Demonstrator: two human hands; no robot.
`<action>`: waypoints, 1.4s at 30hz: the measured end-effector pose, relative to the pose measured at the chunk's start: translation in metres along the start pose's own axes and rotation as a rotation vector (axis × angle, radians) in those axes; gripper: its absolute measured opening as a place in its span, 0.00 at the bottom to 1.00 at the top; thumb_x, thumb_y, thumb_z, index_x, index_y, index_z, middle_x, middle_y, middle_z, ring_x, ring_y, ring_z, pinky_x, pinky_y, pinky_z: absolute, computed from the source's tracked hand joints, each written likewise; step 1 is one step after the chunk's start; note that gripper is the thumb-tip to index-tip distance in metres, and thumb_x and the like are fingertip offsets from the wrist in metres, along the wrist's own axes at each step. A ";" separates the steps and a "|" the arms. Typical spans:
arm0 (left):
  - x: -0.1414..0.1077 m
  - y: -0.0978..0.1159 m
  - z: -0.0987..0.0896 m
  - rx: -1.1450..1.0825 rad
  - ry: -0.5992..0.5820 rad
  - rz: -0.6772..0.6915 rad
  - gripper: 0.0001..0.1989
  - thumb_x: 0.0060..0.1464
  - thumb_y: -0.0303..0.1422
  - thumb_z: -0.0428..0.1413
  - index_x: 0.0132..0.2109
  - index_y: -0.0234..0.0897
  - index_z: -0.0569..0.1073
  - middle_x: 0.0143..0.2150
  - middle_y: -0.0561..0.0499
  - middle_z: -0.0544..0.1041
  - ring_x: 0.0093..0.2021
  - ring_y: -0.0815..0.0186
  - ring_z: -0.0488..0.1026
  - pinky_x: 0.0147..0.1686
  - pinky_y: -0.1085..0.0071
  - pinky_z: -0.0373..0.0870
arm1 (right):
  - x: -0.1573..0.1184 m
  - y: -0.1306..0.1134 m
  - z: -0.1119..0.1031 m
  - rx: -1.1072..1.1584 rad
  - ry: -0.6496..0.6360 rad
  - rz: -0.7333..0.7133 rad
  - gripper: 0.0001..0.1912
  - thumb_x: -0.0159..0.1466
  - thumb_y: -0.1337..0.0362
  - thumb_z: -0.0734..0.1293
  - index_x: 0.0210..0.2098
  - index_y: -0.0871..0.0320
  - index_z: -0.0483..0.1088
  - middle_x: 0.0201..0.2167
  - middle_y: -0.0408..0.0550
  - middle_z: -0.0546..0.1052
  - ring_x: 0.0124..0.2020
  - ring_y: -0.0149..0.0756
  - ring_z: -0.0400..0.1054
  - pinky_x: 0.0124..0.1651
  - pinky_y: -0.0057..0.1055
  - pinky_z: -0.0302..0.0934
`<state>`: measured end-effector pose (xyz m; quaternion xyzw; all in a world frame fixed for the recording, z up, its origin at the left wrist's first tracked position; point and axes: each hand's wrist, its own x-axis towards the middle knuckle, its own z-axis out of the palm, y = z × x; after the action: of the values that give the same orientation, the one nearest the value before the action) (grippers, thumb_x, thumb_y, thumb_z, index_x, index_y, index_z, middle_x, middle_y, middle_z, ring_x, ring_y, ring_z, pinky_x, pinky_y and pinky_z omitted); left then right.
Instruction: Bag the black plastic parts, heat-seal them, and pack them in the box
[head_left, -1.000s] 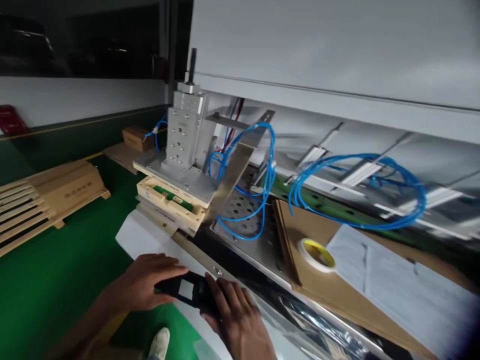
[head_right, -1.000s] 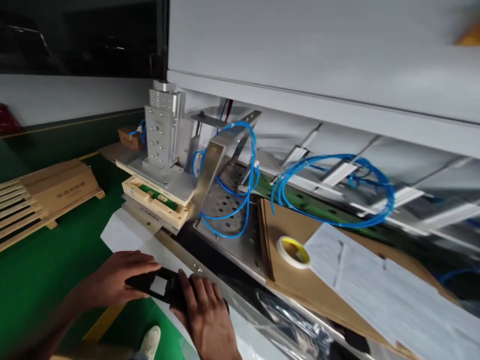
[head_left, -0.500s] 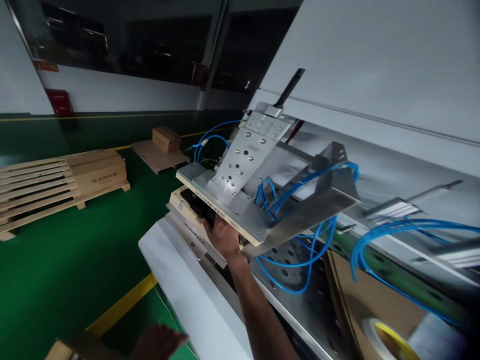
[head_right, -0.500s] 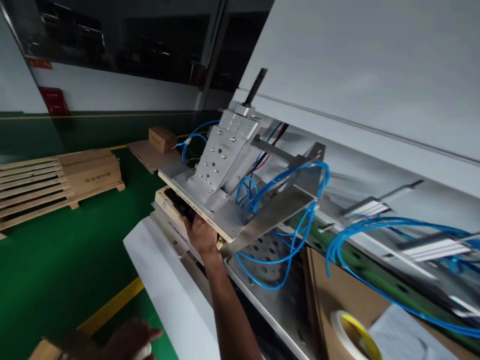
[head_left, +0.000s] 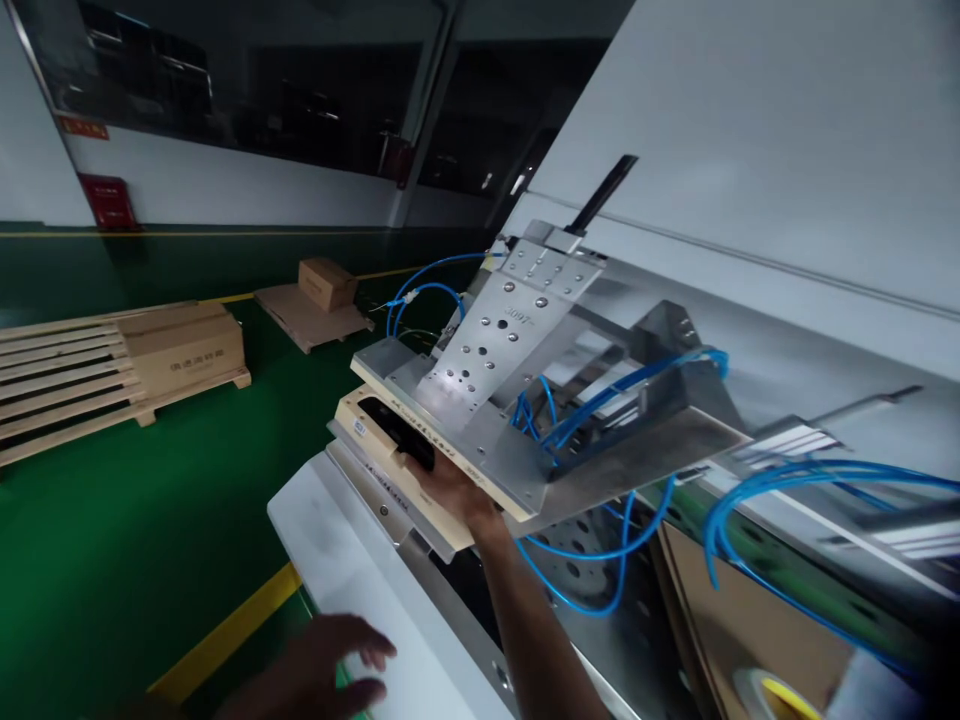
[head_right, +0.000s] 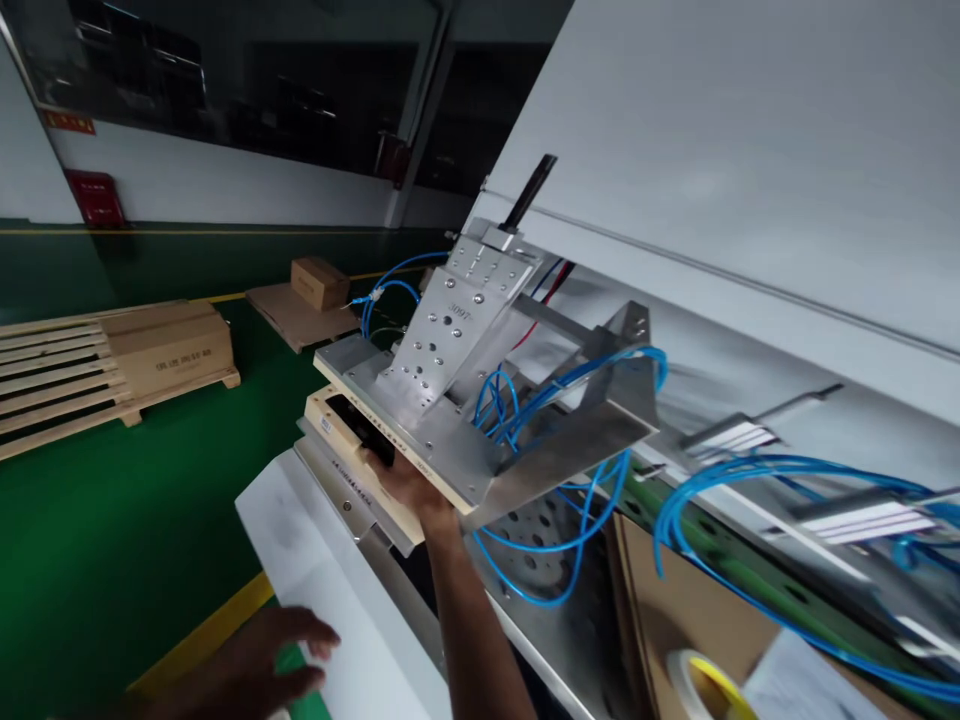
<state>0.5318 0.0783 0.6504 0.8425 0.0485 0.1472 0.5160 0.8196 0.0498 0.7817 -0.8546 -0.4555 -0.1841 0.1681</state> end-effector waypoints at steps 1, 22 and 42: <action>0.013 0.009 -0.016 0.006 0.030 -0.026 0.13 0.65 0.41 0.59 0.55 0.48 0.78 0.51 0.51 0.85 0.50 0.61 0.82 0.51 0.68 0.79 | -0.009 -0.001 0.000 -0.015 -0.018 -0.010 0.24 0.72 0.48 0.68 0.61 0.54 0.71 0.58 0.55 0.77 0.54 0.46 0.74 0.58 0.49 0.70; 0.159 -0.015 -0.128 0.785 0.497 0.308 0.28 0.71 0.45 0.48 0.67 0.27 0.69 0.70 0.29 0.70 0.71 0.40 0.66 0.69 0.39 0.62 | -0.156 -0.087 -0.016 0.010 0.067 0.188 0.30 0.72 0.58 0.66 0.70 0.63 0.61 0.71 0.62 0.67 0.73 0.51 0.55 0.75 0.53 0.48; -0.136 0.046 0.133 0.685 0.008 0.382 0.37 0.69 0.33 0.56 0.78 0.46 0.50 0.70 0.36 0.69 0.66 0.42 0.71 0.61 0.42 0.74 | -0.589 -0.024 -0.169 -0.272 0.436 0.969 0.13 0.73 0.62 0.63 0.52 0.56 0.76 0.40 0.55 0.79 0.42 0.45 0.75 0.47 0.42 0.70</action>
<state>0.4386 -0.0890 0.6078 0.9592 -0.0609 0.2192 0.1678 0.4670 -0.4368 0.6572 -0.9227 0.0636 -0.3157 0.2121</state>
